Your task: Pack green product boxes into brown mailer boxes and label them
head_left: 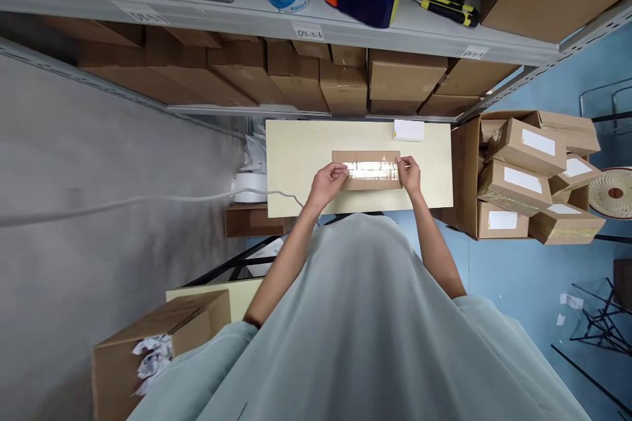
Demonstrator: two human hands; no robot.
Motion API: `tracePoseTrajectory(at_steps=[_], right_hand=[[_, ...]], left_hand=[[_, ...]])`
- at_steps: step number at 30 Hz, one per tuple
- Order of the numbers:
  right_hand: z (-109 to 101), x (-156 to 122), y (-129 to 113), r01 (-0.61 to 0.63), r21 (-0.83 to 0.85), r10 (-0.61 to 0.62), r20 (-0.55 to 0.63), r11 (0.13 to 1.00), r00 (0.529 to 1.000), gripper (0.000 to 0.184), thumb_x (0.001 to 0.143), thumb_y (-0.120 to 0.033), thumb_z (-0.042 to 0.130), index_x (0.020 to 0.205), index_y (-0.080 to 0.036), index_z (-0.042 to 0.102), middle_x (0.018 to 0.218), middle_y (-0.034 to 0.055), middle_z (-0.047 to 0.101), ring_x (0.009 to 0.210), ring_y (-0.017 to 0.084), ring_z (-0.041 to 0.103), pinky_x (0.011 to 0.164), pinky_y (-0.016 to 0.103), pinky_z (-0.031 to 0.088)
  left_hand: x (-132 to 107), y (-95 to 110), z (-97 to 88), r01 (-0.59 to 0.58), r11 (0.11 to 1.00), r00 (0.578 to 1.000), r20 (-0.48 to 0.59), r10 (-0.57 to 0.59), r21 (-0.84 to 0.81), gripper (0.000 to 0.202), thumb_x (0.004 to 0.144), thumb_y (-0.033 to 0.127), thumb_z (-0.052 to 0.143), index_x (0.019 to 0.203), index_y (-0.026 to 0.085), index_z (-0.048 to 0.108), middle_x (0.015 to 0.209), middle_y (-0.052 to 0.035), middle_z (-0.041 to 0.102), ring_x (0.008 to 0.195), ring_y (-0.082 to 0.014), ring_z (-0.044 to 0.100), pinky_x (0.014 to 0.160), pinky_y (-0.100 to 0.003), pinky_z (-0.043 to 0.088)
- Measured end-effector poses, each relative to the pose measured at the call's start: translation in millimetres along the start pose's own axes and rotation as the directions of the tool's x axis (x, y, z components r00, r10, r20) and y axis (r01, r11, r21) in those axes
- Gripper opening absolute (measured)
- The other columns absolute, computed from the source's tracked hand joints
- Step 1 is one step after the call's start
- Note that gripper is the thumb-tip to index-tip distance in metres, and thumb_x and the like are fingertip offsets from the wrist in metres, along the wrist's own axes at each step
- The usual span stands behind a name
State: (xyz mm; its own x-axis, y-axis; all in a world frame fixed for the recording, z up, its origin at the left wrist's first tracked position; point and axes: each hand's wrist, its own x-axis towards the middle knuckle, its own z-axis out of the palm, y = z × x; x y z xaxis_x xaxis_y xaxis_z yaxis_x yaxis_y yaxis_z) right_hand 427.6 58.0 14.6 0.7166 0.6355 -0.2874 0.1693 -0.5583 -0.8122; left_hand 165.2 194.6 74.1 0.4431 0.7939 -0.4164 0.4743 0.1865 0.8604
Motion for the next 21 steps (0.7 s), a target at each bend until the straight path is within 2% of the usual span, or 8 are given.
tracePoseTrajectory(at_steps=[5,7,9,11,14,16,19,21], right_hand=[[2.1,0.3,0.9,-0.027,-0.008,0.027,-0.006,1.000,1.000,0.042,0.098,-0.065,0.060,0.100,-0.023,0.065,0.092,0.0028,0.071,0.080,0.020,0.060,0.080,0.032,0.050],[3.0,0.3,2.1,-0.033,-0.028,0.033,-0.005,0.999,0.999,0.041,0.099,-0.064,0.060,0.102,-0.023,0.066,0.093,0.0031,0.072,0.080,0.020,0.060,0.080,0.032,0.051],[4.3,0.0,3.7,-0.028,-0.060,0.027,-0.018,0.998,0.999,0.041,0.101,-0.063,0.059,0.104,-0.023,0.068,0.097,0.0047,0.073,0.082,0.021,0.062,0.082,0.033,0.052],[5.9,-1.1,5.2,-0.010,-0.099,0.007,-0.033,0.995,0.999,0.041,0.104,-0.061,0.057,0.107,-0.023,0.070,0.104,0.0075,0.074,0.085,0.022,0.064,0.085,0.035,0.053],[7.7,-5.7,4.3,0.018,-0.157,-0.025,-0.042,0.987,0.999,0.044,0.109,-0.060,0.051,0.114,-0.021,0.073,0.114,0.0125,0.074,0.092,0.025,0.066,0.092,0.041,0.057],[8.5,-11.6,-0.4,0.063,-0.196,-0.080,-0.082,0.979,0.993,0.046,0.112,-0.057,0.048,0.123,-0.020,0.072,0.124,0.0164,0.072,0.104,0.029,0.068,0.099,0.046,0.057],[11.9,-25.3,-14.7,0.210,-0.254,-0.255,-0.158,0.944,0.954,0.049,0.115,-0.053,0.044,0.138,-0.018,0.069,0.142,0.0218,0.065,0.130,0.035,0.063,0.115,0.053,0.053],[17.7,-36.2,-26.1,0.298,-0.248,-0.327,-0.086,0.922,0.941,0.051,0.117,-0.054,0.042,0.139,-0.018,0.070,0.142,0.0211,0.066,0.132,0.034,0.063,0.117,0.052,0.052]], left_hand=[[11.9,12.0,4.5,-0.062,0.997,0.998,0.030,0.060,0.053,0.020,0.093,0.036,0.069,0.103,0.021,0.079,0.101,-0.0065,0.083,0.093,-0.0223,0.076,0.096,-0.037,0.062],[13.8,14.9,2.1,-0.100,0.992,0.995,-0.007,0.101,0.079,0.019,0.095,0.034,0.067,0.104,0.022,0.079,0.108,-0.0069,0.083,0.099,-0.0227,0.076,0.098,-0.037,0.062],[13.3,13.9,-3.1,-0.118,0.987,0.987,-0.096,0.129,0.113,0.021,0.098,0.033,0.065,0.110,0.022,0.078,0.121,-0.0083,0.082,0.110,-0.0236,0.076,0.102,-0.037,0.062],[11.5,9.2,-9.0,-0.082,0.986,0.979,-0.172,0.106,0.144,0.025,0.099,0.033,0.065,0.119,0.023,0.077,0.134,-0.0105,0.078,0.122,-0.0254,0.074,0.104,-0.038,0.063],[8.0,0.1,-14.6,0.023,0.987,0.988,-0.153,0.002,0.159,0.032,0.098,0.035,0.070,0.126,0.022,0.075,0.143,-0.0131,0.075,0.124,-0.0286,0.075,0.104,-0.041,0.063],[5.3,-3.1,-14.2,0.055,0.985,0.993,-0.114,-0.036,0.166,0.034,0.098,0.037,0.073,0.128,0.022,0.075,0.142,-0.0134,0.077,0.119,-0.0292,0.077,0.104,-0.042,0.063],[0.1,-1.1,-7.6,0.038,0.980,0.994,-0.103,-0.018,0.193,0.034,0.099,0.039,0.072,0.128,0.021,0.076,0.136,-0.0124,0.081,0.114,-0.0281,0.078,0.104,-0.042,0.062],[-3.5,2.4,-0.7,0.007,0.974,0.996,-0.086,0.013,0.225,0.034,0.100,0.039,0.071,0.128,0.021,0.076,0.131,-0.0115,0.082,0.110,-0.0276,0.078,0.104,-0.042,0.061]])
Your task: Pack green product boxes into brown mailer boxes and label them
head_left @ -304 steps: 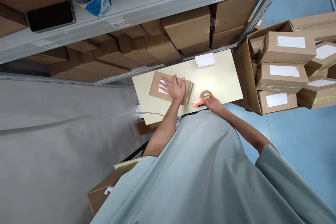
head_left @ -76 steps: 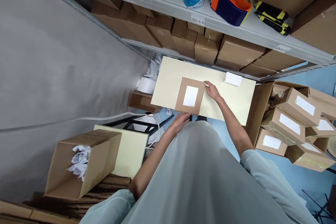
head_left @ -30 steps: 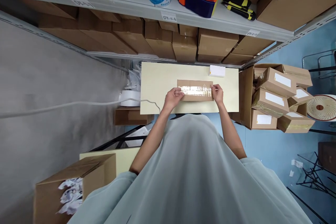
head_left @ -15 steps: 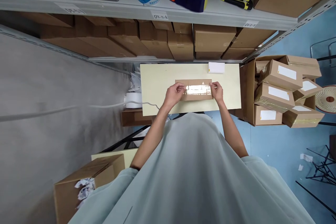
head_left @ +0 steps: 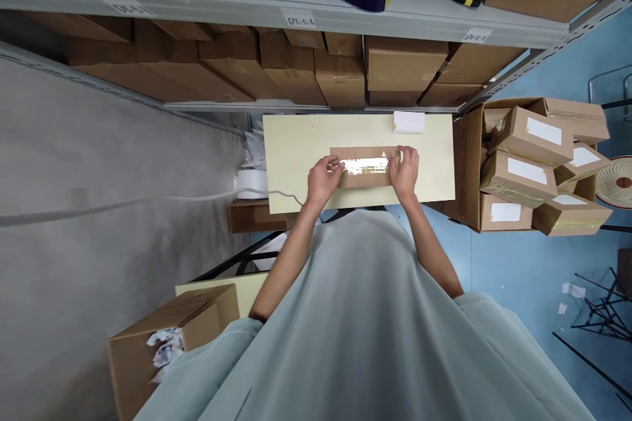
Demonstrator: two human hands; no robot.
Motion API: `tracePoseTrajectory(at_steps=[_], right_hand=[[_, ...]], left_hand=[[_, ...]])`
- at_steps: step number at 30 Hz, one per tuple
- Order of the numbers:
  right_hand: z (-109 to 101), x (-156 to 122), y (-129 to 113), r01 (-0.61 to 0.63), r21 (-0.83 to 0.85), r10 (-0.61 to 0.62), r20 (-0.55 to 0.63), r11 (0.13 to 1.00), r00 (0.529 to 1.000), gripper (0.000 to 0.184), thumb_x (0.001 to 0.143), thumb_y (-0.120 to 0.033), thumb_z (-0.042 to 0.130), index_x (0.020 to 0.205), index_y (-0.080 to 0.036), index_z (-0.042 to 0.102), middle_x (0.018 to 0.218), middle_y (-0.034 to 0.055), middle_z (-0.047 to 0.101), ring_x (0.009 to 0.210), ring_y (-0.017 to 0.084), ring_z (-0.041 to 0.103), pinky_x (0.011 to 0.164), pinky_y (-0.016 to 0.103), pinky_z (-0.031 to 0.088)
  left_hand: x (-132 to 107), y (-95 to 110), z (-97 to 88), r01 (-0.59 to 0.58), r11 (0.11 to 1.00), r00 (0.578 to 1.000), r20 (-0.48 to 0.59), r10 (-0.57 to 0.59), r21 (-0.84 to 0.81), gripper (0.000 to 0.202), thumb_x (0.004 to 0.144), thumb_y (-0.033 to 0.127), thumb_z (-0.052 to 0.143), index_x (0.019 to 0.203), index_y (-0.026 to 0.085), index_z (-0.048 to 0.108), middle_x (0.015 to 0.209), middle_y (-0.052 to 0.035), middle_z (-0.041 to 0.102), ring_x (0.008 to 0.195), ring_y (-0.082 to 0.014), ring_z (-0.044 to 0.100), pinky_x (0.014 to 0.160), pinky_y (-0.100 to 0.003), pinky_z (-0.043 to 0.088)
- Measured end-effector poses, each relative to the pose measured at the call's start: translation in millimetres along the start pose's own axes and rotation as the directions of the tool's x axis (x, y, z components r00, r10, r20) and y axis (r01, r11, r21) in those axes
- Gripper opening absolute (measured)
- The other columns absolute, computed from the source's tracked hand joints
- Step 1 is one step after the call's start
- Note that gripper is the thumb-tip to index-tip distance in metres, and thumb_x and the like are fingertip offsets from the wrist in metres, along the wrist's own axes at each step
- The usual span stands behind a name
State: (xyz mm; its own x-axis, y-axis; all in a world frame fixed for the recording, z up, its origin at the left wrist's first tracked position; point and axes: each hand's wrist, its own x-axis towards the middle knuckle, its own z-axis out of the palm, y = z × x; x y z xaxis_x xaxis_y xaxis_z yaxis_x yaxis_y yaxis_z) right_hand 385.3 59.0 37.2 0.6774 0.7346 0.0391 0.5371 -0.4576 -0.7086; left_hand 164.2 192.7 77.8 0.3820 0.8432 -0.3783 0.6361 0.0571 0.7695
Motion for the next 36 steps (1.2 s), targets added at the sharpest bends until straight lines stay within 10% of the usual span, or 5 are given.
tracePoseTrajectory(at_steps=[5,15,23,36], right_hand=[[15.3,-17.7,-24.6,-0.047,0.081,0.019,0.320,0.996,0.947,0.049,0.116,-0.058,0.048,0.131,-0.019,0.074,0.125,0.0147,0.078,0.103,0.027,0.074,0.100,0.043,0.060],[20.0,-42.2,-25.7,0.197,-0.114,-0.144,0.361,0.974,0.921,0.043,0.118,-0.031,0.041,0.137,-0.020,0.077,0.143,0.0172,0.068,0.131,0.033,0.061,0.115,0.048,0.055],[21.1,-53.8,-26.0,0.347,-0.236,-0.207,0.467,0.908,0.860,0.047,0.118,-0.027,0.043,0.158,-0.029,0.068,0.163,0.0170,0.057,0.142,0.036,0.053,0.122,0.054,0.047],[30.7,-37.2,-27.8,0.363,-0.277,-0.204,0.470,0.889,0.859,0.051,0.119,-0.035,0.040,0.164,-0.022,0.061,0.157,0.0214,0.059,0.133,0.038,0.052,0.115,0.056,0.050]], left_hand=[[-5.8,3.7,19.0,-0.116,0.993,0.988,0.102,0.112,0.034,0.033,0.101,0.034,0.068,0.130,0.021,0.077,0.131,-0.0116,0.081,0.106,-0.0281,0.077,0.106,-0.043,0.059],[-20.7,-11.5,56.6,-0.425,0.895,0.898,0.188,0.398,0.136,0.046,0.106,0.024,0.052,0.146,0.020,0.072,0.150,-0.0148,0.072,0.141,-0.0357,0.061,0.129,-0.054,0.046],[-23.9,-33.0,53.3,-0.493,0.867,0.842,0.290,0.456,0.069,0.077,0.106,0.024,0.050,0.181,0.018,0.031,0.159,-0.0174,0.066,0.149,-0.0326,0.055,0.129,-0.053,0.046],[-0.7,-21.2,52.1,-0.490,0.859,0.854,0.278,0.440,0.148,0.069,0.104,0.021,0.048,0.173,0.017,0.047,0.149,-0.0188,0.072,0.142,-0.0350,0.062,0.123,-0.053,0.051]])
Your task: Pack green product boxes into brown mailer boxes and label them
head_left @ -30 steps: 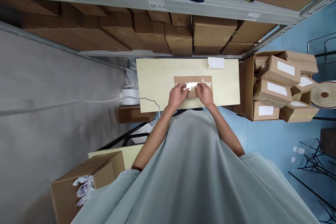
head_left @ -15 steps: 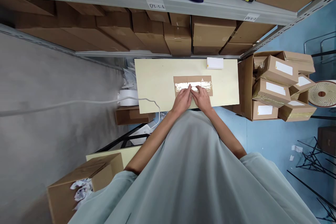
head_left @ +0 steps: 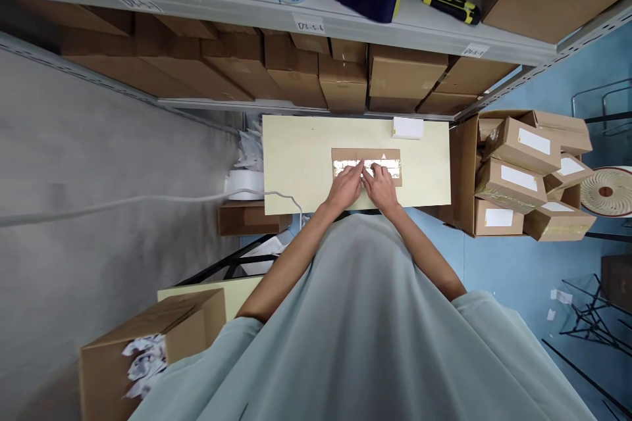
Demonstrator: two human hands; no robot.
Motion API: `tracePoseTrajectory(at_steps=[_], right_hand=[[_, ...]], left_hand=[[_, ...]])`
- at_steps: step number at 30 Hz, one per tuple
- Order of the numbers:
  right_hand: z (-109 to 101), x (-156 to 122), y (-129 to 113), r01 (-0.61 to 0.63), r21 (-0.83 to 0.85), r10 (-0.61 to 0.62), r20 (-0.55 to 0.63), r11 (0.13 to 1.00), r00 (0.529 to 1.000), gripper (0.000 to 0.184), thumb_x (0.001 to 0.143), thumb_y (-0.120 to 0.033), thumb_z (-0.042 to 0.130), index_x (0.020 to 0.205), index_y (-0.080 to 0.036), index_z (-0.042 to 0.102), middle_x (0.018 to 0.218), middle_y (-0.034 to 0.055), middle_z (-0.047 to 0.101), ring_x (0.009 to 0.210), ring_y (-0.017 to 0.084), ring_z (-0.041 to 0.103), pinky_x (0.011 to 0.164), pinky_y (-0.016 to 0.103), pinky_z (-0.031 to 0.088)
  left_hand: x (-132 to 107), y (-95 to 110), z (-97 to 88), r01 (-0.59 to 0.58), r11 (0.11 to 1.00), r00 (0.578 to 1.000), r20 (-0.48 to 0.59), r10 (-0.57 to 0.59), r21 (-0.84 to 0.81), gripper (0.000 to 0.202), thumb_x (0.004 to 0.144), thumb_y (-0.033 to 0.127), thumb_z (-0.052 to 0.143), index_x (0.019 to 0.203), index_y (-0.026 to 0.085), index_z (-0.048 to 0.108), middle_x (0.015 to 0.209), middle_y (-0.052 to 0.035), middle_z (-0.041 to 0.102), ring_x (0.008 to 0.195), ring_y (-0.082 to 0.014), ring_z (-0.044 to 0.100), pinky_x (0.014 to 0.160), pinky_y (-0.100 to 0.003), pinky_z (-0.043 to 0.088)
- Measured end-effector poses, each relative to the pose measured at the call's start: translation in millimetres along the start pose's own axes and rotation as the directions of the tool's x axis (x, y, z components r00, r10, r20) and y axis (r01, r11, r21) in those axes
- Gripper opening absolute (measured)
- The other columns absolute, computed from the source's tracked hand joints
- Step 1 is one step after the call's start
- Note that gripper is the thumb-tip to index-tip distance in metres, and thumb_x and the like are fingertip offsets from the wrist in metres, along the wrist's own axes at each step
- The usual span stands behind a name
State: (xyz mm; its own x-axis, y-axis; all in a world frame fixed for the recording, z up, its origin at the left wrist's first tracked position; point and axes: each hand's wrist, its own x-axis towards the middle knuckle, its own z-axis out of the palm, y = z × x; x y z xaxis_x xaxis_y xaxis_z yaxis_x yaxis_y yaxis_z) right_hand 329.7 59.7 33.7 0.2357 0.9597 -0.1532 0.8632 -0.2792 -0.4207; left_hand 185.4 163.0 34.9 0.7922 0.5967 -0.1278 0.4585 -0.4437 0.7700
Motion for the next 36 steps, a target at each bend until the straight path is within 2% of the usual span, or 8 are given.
tracePoseTrajectory(at_steps=[8,14,17,21,24,29,33,36], right_hand=[[-5.8,-19.4,2.0,0.116,-0.004,-0.116,0.021,0.993,0.993,0.052,0.119,-0.036,0.043,0.166,-0.022,0.060,0.160,0.0217,0.058,0.137,0.038,0.052,0.120,0.055,0.048],[-6.3,-2.7,-2.7,0.080,-0.007,-0.079,0.044,0.997,0.996,0.051,0.120,-0.039,0.040,0.164,-0.023,0.060,0.155,0.0232,0.061,0.133,0.039,0.056,0.115,0.055,0.050],[-6.8,-1.2,-1.2,0.076,-0.005,-0.076,0.058,0.997,0.995,0.052,0.119,-0.035,0.040,0.164,-0.017,0.059,0.160,0.0260,0.059,0.138,0.040,0.055,0.115,0.056,0.050],[-7.3,-11.6,8.8,0.122,-0.020,-0.122,0.035,0.992,0.992,0.056,0.113,-0.018,0.044,0.168,-0.016,0.055,0.165,0.0233,0.059,0.142,0.038,0.057,0.119,0.055,0.052],[-8.4,-20.2,20.7,0.163,0.023,-0.163,0.010,0.986,0.987,0.054,0.116,-0.021,0.040,0.167,-0.016,0.058,0.165,0.0213,0.060,0.145,0.036,0.058,0.122,0.053,0.055],[-7.6,-27.7,35.2,0.246,0.073,-0.247,0.017,0.967,0.969,0.054,0.118,-0.029,0.041,0.168,-0.014,0.057,0.176,0.0183,0.052,0.155,0.035,0.054,0.133,0.056,0.047],[-7.7,-25.2,40.4,0.265,0.106,-0.271,0.046,0.958,0.962,0.057,0.118,-0.030,0.042,0.172,-0.016,0.052,0.181,0.0150,0.046,0.160,0.036,0.050,0.135,0.059,0.045],[-14.1,-22.2,52.2,0.247,0.170,-0.248,-0.016,0.954,0.969,0.057,0.119,-0.036,0.043,0.173,-0.020,0.052,0.180,0.0143,0.048,0.163,0.035,0.049,0.136,0.060,0.044]], left_hand=[[-36.0,-4.7,11.5,-0.073,0.994,0.997,-0.039,0.069,-0.085,0.066,0.109,0.023,0.040,0.174,0.017,0.043,0.173,-0.0172,0.056,0.164,-0.0275,0.051,0.139,-0.051,0.041],[-21.5,0.3,12.3,0.047,0.999,0.990,-0.136,-0.049,-0.015,0.065,0.111,0.031,0.041,0.174,0.018,0.043,0.184,-0.0178,0.040,0.175,-0.0326,0.033,0.144,-0.060,0.028],[-16.2,-0.5,12.5,0.069,0.996,0.993,-0.095,-0.064,0.059,0.065,0.114,0.039,0.039,0.173,0.015,0.046,0.185,-0.0179,0.039,0.177,-0.0369,0.023,0.144,-0.064,0.020],[-21.8,-2.0,17.5,-0.003,0.986,1.000,0.000,0.003,0.169,0.073,0.113,0.049,0.044,0.178,0.013,0.041,0.188,-0.0189,0.030,0.178,-0.0410,0.017,0.144,-0.069,0.011],[-27.4,-3.9,17.0,-0.045,0.963,0.998,0.056,0.032,0.266,0.078,0.113,0.054,0.047,0.180,0.014,0.038,0.189,-0.0178,0.025,0.179,-0.0410,0.012,0.144,-0.068,0.008],[-24.9,-7.7,8.4,-0.086,0.928,0.991,0.128,0.042,0.362,0.074,0.114,0.050,0.047,0.181,0.019,0.037,0.189,-0.0114,0.028,0.179,-0.0387,0.011,0.146,-0.062,0.008],[-17.0,-7.4,8.8,-0.043,0.952,0.998,0.065,0.024,0.304,0.068,0.114,0.044,0.047,0.178,0.022,0.044,0.187,-0.0111,0.034,0.178,-0.0395,0.018,0.145,-0.063,0.012],[-18.6,-9.3,10.8,0.009,0.979,1.000,-0.001,-0.009,0.206,0.067,0.114,0.042,0.047,0.178,0.021,0.044,0.186,-0.0119,0.037,0.178,-0.0378,0.020,0.145,-0.062,0.016]])
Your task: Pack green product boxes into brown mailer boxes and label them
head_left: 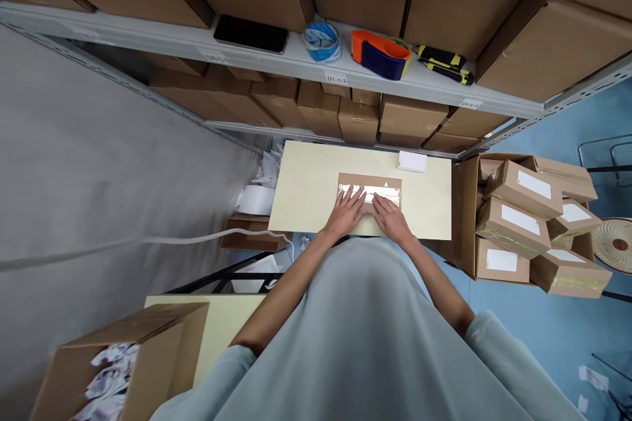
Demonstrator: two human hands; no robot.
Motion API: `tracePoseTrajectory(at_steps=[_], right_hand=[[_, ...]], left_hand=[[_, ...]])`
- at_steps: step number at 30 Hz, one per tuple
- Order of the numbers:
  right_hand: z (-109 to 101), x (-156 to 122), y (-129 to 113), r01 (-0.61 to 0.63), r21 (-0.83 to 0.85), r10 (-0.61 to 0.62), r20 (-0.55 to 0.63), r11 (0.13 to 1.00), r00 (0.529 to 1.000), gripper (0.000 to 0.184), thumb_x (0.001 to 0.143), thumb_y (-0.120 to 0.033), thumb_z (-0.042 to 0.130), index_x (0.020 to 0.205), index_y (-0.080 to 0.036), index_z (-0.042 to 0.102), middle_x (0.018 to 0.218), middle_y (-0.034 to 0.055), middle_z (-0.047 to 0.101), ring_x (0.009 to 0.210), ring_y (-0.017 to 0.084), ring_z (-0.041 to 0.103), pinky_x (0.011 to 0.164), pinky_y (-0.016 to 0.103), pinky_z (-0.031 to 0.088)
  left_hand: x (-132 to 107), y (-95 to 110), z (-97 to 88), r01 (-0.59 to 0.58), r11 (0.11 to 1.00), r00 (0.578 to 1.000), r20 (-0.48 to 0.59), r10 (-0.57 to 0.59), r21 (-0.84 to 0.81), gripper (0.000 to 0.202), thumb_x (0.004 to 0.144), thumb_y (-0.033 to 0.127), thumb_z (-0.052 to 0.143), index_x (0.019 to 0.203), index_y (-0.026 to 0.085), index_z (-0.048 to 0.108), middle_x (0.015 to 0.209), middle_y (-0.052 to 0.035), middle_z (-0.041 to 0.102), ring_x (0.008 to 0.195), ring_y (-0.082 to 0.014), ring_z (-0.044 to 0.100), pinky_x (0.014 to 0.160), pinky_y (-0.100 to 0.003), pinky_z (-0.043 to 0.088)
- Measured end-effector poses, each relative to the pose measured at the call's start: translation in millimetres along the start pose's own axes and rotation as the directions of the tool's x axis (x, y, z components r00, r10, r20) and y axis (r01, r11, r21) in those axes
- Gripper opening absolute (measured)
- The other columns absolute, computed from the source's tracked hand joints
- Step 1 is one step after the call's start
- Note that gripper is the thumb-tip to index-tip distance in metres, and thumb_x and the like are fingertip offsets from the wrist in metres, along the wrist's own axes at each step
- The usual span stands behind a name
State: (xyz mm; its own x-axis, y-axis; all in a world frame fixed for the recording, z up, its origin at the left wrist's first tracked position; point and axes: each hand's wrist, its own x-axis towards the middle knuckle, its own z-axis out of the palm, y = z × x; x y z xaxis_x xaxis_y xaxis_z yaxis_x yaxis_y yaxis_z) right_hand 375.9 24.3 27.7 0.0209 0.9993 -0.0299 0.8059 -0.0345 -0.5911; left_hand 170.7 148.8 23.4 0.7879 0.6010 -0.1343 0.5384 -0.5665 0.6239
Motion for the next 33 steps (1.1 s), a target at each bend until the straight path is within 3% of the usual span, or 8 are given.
tracePoseTrajectory(at_steps=[2,5,10,14,19,22,28,33], right_hand=[[-8.9,-4.2,12.7,-0.091,0.040,0.096,-0.130,0.995,0.987,0.060,0.118,-0.045,0.047,0.174,-0.021,0.050,0.181,0.0160,0.045,0.168,0.036,0.043,0.137,0.064,0.040],[-19.9,-16.7,34.9,-0.292,0.156,0.326,-0.286,0.944,0.901,0.078,0.114,-0.064,0.052,0.177,-0.018,0.043,0.183,0.0210,0.039,0.171,0.040,0.035,0.137,0.068,0.037],[-10.1,-34.9,51.8,-0.442,0.471,0.558,-0.136,0.763,0.819,0.102,0.103,-0.080,0.059,0.180,-0.017,0.036,0.176,0.0250,0.050,0.150,0.040,0.063,0.122,0.062,0.056],[12.3,-35.6,45.2,-0.422,0.603,0.531,-0.002,0.677,0.848,0.095,0.104,-0.079,0.055,0.179,-0.022,0.041,0.162,0.0176,0.067,0.139,0.036,0.073,0.116,0.056,0.062],[23.4,-32.6,42.7,-0.400,0.652,0.521,0.010,0.643,0.854,0.091,0.107,-0.076,0.049,0.180,-0.022,0.039,0.176,0.0141,0.054,0.151,0.034,0.064,0.119,0.050,0.060],[23.8,-32.1,47.9,-0.386,0.683,0.506,0.029,0.620,0.862,0.091,0.107,-0.075,0.052,0.180,-0.024,0.039,0.178,0.0123,0.052,0.152,0.034,0.064,0.120,0.050,0.060],[33.1,-29.5,58.4,-0.364,0.738,0.506,0.035,0.568,0.862,0.095,0.101,-0.078,0.061,0.178,-0.026,0.044,0.180,0.0119,0.048,0.158,0.037,0.058,0.120,0.051,0.059],[42.3,-25.8,55.3,-0.327,0.795,0.533,0.005,0.510,0.846,0.106,0.095,-0.086,0.063,0.177,-0.021,0.045,0.182,0.0148,0.045,0.166,0.037,0.048,0.126,0.054,0.054]], left_hand=[[-7.3,-4.3,0.7,0.081,0.994,0.991,-0.097,-0.087,-0.072,0.073,0.114,0.047,0.050,0.180,0.018,0.037,0.187,-0.0151,0.033,0.179,-0.0375,0.016,0.144,-0.062,0.018],[-23.1,-13.7,0.6,0.205,0.956,0.944,-0.213,-0.250,-0.212,0.089,0.111,0.061,0.055,0.182,0.016,0.027,0.191,-0.0188,0.018,0.180,-0.0370,0.012,0.144,-0.060,0.020],[-32.4,-17.3,2.4,0.366,0.839,0.888,-0.119,-0.445,-0.403,0.101,0.106,0.069,0.059,0.183,0.015,0.022,0.190,-0.0193,0.024,0.176,-0.0342,0.028,0.143,-0.050,0.027],[-17.1,-7.0,1.1,0.507,0.734,0.798,-0.075,-0.598,-0.453,0.105,0.102,0.072,0.065,0.181,0.015,0.026,0.185,-0.0205,0.037,0.170,-0.0368,0.041,0.137,-0.048,0.038],[1.1,7.1,-9.9,0.659,0.630,0.699,0.025,-0.715,-0.411,0.105,0.091,0.074,0.080,0.170,0.017,0.041,0.159,-0.0216,0.068,0.148,-0.0395,0.066,0.119,-0.046,0.055],[5.7,14.1,-12.7,0.706,0.609,0.655,0.005,-0.756,-0.362,0.091,0.089,0.077,0.078,0.154,0.017,0.054,0.151,-0.0219,0.073,0.140,-0.0409,0.070,0.114,-0.047,0.057],[9.5,19.0,-6.8,0.751,0.581,0.594,-0.063,-0.802,-0.313,0.078,0.088,0.079,0.074,0.134,0.019,0.059,0.142,-0.0232,0.075,0.138,-0.0426,0.071,0.113,-0.049,0.058],[11.0,22.0,-10.5,0.741,0.579,0.597,-0.060,-0.800,-0.341,0.076,0.089,0.077,0.070,0.134,0.018,0.059,0.144,-0.0245,0.074,0.138,-0.0434,0.071,0.117,-0.052,0.057]])
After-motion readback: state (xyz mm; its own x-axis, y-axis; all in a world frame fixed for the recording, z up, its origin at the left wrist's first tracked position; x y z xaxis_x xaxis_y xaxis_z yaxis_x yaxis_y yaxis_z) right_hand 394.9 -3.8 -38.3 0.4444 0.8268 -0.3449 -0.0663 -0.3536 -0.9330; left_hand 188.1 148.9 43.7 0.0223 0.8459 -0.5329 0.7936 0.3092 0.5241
